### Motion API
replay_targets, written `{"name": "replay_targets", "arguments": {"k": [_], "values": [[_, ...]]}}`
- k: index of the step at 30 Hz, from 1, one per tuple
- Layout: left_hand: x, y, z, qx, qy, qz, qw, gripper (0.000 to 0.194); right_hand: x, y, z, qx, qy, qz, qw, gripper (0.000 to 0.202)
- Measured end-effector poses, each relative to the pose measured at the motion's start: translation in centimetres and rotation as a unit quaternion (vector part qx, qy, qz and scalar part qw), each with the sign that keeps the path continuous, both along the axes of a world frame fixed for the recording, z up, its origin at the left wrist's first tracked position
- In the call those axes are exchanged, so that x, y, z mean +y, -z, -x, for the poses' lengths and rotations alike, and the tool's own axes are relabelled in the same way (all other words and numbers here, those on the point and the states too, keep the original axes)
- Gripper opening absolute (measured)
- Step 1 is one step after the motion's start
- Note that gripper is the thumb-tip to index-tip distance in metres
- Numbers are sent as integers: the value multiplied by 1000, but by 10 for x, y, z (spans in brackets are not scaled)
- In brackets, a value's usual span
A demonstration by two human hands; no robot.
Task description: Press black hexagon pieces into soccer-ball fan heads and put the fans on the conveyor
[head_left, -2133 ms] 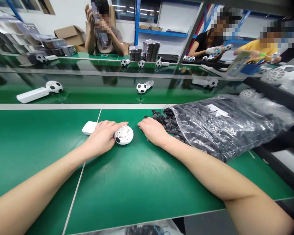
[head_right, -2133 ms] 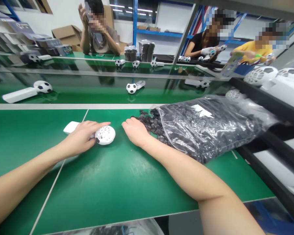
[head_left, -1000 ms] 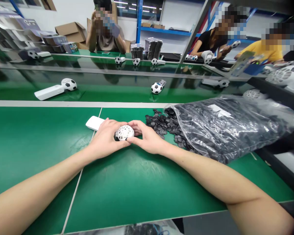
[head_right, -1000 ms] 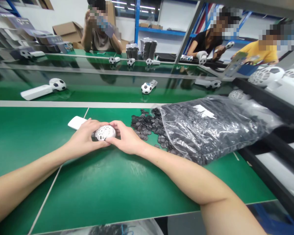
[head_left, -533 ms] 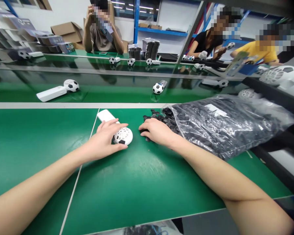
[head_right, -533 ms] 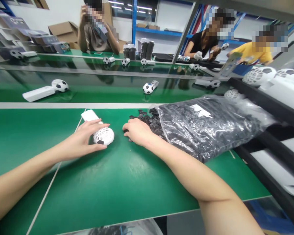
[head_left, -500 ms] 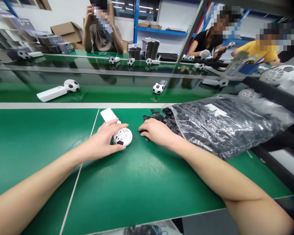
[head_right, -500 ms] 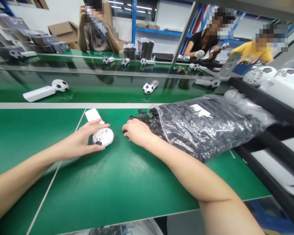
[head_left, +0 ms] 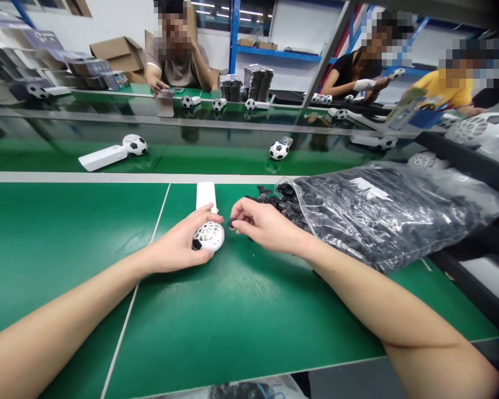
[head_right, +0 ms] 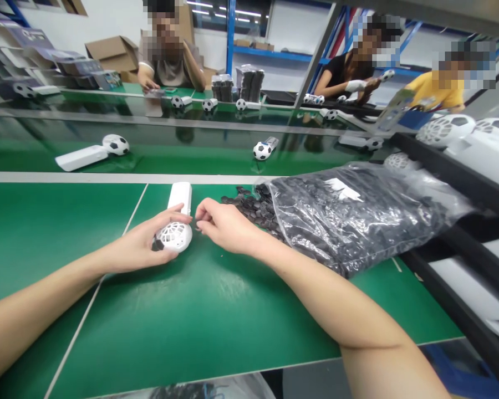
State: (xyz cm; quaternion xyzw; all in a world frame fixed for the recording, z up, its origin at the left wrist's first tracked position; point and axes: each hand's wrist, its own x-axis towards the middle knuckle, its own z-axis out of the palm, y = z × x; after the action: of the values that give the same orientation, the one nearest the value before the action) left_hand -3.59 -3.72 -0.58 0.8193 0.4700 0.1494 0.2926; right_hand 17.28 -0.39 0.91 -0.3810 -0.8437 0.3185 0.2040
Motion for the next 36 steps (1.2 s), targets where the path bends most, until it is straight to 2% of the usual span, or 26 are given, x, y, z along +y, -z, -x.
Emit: {"name": "replay_targets", "arguments": {"k": [4, 10, 15, 23, 29, 33, 36], "values": [[-1, -2, -1, -4, 5, -1, 1000, 50, -8, -4, 3, 24, -48, 67, 996, 17], [-1, -6, -3, 0, 7, 7, 1000, 47, -10, -1, 6, 71, -39, 49, 996, 4], [0, -6, -4, -9, -6, 17, 1000, 49, -12, 9, 12, 112, -40, 134, 984, 7], [-1, 1, -7, -40, -39, 7, 998, 45, -12, 25, 20, 154, -7, 92, 984, 4], [-3, 5, -10, -62, -64, 5, 996, 42, -5, 33, 22, 191, 0, 194, 962, 17], [-4, 4, -12, -63, -60, -17, 996, 37, -5, 36, 22, 196, -10, 190, 962, 18], [-4, 3, -13, -56, -68, -28, 996, 38, -8, 34, 21, 198, -38, 104, 974, 11]]}}
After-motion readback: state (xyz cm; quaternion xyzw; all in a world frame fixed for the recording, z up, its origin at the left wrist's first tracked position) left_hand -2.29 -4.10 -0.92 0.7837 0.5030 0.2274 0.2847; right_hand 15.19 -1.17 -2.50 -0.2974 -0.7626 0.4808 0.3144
